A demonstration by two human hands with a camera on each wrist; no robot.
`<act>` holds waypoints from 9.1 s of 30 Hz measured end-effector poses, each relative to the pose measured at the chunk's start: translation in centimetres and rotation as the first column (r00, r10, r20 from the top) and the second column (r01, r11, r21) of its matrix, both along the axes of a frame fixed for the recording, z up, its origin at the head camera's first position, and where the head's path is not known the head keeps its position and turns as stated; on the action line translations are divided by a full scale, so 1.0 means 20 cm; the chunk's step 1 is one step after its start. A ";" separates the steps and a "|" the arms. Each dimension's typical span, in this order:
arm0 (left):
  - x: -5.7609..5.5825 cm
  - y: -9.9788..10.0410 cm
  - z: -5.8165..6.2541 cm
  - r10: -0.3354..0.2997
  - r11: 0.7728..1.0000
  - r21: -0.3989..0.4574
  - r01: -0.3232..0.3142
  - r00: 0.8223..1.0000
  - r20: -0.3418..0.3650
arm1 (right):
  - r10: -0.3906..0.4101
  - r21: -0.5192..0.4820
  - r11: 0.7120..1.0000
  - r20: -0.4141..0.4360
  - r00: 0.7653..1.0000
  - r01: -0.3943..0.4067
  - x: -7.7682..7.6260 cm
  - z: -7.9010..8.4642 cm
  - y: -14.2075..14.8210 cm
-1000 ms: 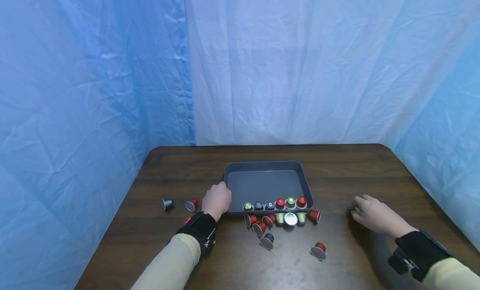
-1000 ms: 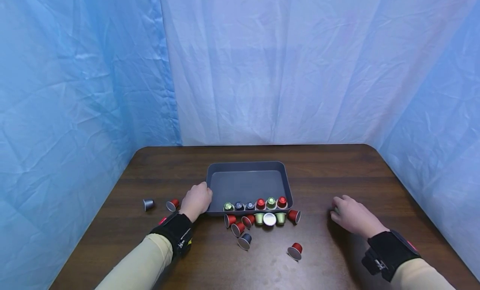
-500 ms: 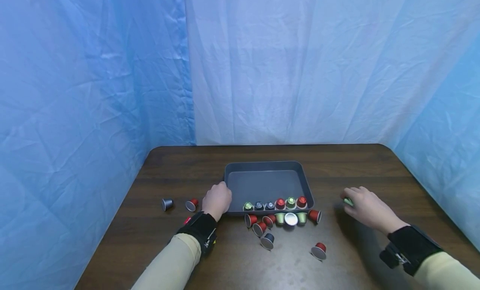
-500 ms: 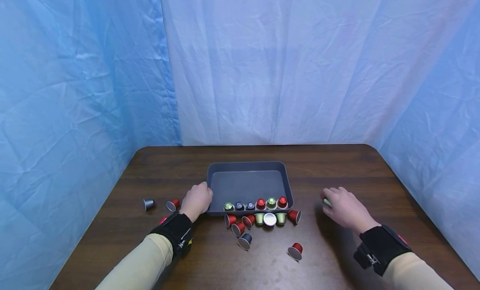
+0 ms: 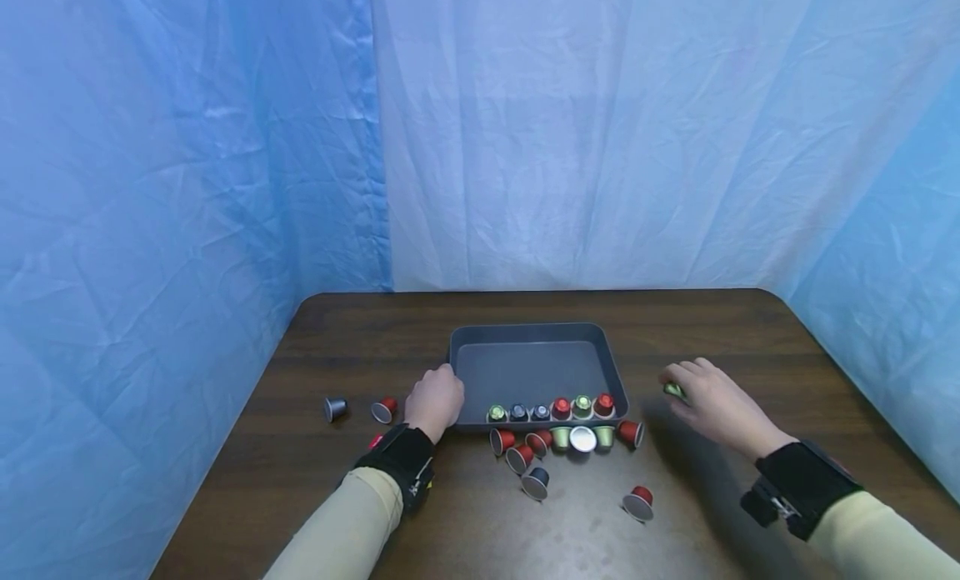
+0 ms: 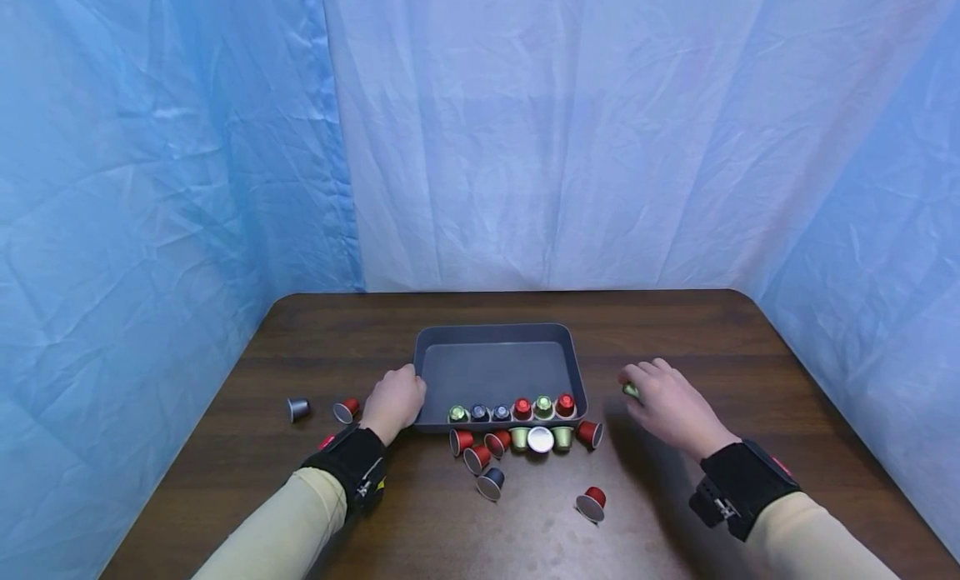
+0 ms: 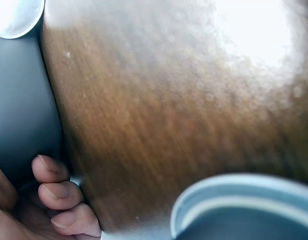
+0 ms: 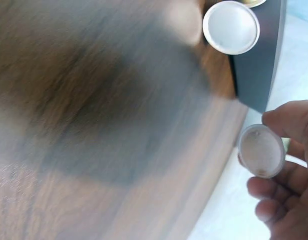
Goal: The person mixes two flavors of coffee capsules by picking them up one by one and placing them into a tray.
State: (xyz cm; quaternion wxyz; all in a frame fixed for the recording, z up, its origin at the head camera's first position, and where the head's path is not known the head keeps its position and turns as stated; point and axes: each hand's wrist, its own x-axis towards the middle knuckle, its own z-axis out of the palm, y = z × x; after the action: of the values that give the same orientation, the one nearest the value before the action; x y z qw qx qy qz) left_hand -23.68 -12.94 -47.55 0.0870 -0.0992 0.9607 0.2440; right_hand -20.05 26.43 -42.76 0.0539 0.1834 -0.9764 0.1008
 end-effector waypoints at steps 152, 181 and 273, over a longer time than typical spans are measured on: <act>-0.01 0.00 0.00 -0.033 0.999 -0.029 0.034 0.998 0.045 | 0.563 0.030 0.825 -0.132 0.816 -0.564 -0.07 -0.06 -1.14; 0.00 0.00 0.00 -0.013 1.000 -0.021 0.012 1.000 -0.020 | 0.493 -0.029 0.868 -0.071 0.867 -0.496 -0.08 -0.05 -1.01; -0.01 0.00 -0.01 -0.003 1.000 -0.015 0.003 1.000 -0.023 | 0.075 0.016 0.997 0.170 0.983 -0.079 0.08 -0.07 -0.16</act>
State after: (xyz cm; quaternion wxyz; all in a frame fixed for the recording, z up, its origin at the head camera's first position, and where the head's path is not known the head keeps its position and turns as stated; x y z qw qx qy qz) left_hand -23.89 -12.93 -47.70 0.0754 -0.0957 0.9637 0.2377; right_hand -18.41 23.23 -44.20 -0.0353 0.2124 -0.9707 0.1070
